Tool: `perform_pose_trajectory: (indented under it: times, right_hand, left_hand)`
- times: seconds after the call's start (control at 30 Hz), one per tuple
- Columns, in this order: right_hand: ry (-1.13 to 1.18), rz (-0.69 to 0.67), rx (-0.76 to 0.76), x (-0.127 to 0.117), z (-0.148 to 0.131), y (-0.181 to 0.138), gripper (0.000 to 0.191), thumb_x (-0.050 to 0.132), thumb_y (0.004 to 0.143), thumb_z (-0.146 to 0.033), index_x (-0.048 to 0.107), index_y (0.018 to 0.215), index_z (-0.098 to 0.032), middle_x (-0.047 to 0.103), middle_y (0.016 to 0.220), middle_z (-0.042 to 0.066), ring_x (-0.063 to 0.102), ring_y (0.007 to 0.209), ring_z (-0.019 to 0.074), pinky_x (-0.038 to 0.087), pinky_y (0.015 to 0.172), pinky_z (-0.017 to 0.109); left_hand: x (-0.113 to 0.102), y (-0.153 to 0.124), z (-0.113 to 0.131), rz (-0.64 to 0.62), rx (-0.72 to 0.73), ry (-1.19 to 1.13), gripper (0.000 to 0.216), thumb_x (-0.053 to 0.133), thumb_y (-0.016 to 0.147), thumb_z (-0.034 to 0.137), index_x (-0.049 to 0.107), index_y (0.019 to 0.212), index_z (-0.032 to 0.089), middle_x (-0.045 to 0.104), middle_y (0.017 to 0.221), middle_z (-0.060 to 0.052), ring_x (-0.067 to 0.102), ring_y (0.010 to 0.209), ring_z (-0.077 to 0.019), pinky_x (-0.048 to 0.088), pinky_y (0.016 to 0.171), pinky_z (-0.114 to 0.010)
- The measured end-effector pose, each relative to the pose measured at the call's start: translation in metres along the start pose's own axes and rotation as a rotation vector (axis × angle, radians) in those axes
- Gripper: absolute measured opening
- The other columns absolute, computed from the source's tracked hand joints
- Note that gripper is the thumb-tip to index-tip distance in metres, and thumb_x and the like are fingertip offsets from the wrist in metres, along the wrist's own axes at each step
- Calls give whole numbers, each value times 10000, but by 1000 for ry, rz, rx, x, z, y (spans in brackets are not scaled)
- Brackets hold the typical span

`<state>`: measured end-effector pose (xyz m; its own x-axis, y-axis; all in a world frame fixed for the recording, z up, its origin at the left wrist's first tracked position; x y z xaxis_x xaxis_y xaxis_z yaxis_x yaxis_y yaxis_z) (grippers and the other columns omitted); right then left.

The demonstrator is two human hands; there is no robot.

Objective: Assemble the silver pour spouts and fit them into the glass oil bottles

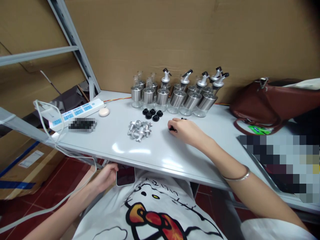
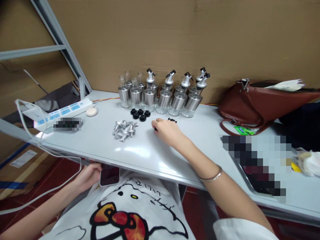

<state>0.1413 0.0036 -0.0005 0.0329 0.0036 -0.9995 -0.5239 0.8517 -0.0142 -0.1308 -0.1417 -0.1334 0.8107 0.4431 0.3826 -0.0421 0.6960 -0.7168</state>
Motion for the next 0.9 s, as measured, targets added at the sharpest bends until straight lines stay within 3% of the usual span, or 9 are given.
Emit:
perform_pose_trajectory:
  times: [0.17,0.3,0.43,0.5,0.6,0.73,0.9]
  right_hand:
    - [-86,3,150,7,8,6,225,472,893,-254,594,1042,-138,647,1031,144,656,812,271,349,581,306]
    - [-66,-21,124,8,5,6,190,451,897,-234,588,999,-151,678,979,128,659,822,281,351,586,310]
    - [-21,97,99,-6,-6,12,242,463,852,-241,538,1069,-161,673,1071,125,656,821,273,345,569,298]
    - [-17,129,84,-12,-11,22,263,472,819,-249,537,1063,-173,691,1023,112,657,797,276,347,562,295]
    - [-43,68,81,-13,-14,38,275,468,801,-261,563,1046,-180,713,910,116,662,793,291,369,573,300]
    - [-79,-42,54,-2,-13,48,276,463,801,-232,598,1032,-165,713,929,152,669,831,297,402,605,312]
    - [-36,-14,78,3,-4,40,284,437,843,-289,595,1050,-177,714,908,132,669,828,300,391,592,313]
  left_hand:
    - [0,-1,0,-13,-10,9,223,418,599,-60,463,501,135,539,498,-2,513,440,-108,437,481,-228]
    - [-1,0,-1,-38,13,7,206,436,602,-55,479,542,137,554,524,5,514,432,-114,430,485,-242]
    - [0,-1,-1,-45,17,20,196,441,598,-44,472,541,141,548,517,9,520,443,-119,441,498,-250]
    - [2,-3,0,-32,17,23,194,438,590,-45,481,543,138,546,510,10,521,448,-115,443,499,-242]
    - [3,-4,1,-20,35,10,203,432,578,-59,490,542,133,559,513,10,528,456,-104,444,498,-217]
    - [-2,-2,-1,-6,23,42,202,467,644,-45,525,568,133,597,530,-2,561,472,-117,468,509,-218]
    - [-5,1,-6,-1,-62,75,109,577,738,46,630,758,139,685,652,-28,667,658,-195,516,614,-252]
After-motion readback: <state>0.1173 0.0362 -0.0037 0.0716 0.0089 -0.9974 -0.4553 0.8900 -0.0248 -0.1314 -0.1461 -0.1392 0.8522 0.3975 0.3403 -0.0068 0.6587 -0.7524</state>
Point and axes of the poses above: each hand's wrist, its own y-axis towards the middle knuckle, its own x-axis out of the palm, z = x × y, the point moved 3 cm from there along y, towards the middle knuckle
